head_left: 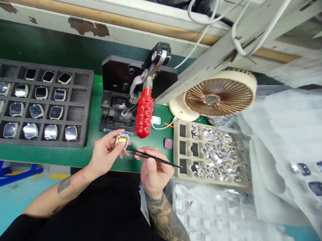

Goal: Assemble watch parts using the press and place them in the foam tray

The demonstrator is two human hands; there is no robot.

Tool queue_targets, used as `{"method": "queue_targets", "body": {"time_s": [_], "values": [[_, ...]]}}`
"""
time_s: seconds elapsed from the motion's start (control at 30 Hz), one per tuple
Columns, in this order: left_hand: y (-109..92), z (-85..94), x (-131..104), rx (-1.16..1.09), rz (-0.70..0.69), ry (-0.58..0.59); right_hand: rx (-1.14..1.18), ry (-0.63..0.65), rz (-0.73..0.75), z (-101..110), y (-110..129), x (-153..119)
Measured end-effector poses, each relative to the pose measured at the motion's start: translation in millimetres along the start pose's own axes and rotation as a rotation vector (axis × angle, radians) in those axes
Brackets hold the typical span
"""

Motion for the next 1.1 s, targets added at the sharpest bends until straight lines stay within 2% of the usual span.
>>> {"method": "queue_targets", "body": {"time_s": [0.07,0.13,0.27,0.33,0.4,0.5,0.57,0.67,0.7,0.77,0.87,1.0,1.03,1.1], "values": [[-0.5,-1.7,1.7,-0.049,0.015,-0.003,-0.061,-0.087,0.028,5.6,-1.7,3.6],[-0.8,-3.1,3.0,-0.094,0.029,0.009,-0.081,-0.115,-0.010,7.0,-9.9,7.7],[3.4,-3.8,6.9,-0.227,0.100,0.066,-0.022,-0.066,-0.172,6.7,-24.3,12.3],[8.0,-1.2,10.0,-0.262,0.159,0.053,0.031,-0.033,-0.239,13.4,-19.4,18.1],[12.0,3.3,13.1,-0.231,0.185,0.005,0.089,0.027,-0.251,25.3,-3.5,31.6],[15.7,8.7,15.9,-0.128,0.144,-0.031,0.000,0.123,-0.119,43.8,31.2,65.0],[18.2,10.3,15.3,-0.067,0.109,-0.024,-0.295,0.046,0.090,51.8,52.1,88.3],[21.3,11.2,11.7,0.005,0.067,0.001,-0.717,-0.080,0.407,44.6,64.4,104.8],[21.9,11.6,10.2,0.027,0.055,0.010,-0.782,-0.069,0.458,39.3,61.1,104.1],[22.5,13.1,7.2,0.066,0.033,0.021,-0.815,0.005,0.466,31.4,46.8,93.8],[22.7,16.7,4.2,0.110,0.001,0.030,-0.915,0.180,0.394,26.1,18.8,61.5],[23.1,20.2,3.3,0.206,-0.033,0.039,-1.238,0.413,0.260,28.2,-9.1,21.0],[23.0,20.3,3.3,0.231,-0.040,0.044,-1.258,0.424,0.240,32.5,-10.0,16.2],[22.4,19.4,2.8,0.269,-0.048,0.061,-1.226,0.335,0.251,49.5,-0.6,14.5]]}}
Point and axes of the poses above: each hand's wrist, its own x-axis towards the middle knuckle, its own z-axis out of the back of the hand, y = z × x, the point moved 4 cm from there along x, towards the middle knuckle, and after that the axes turned 1 degree about -y, right-handed, at the moved point
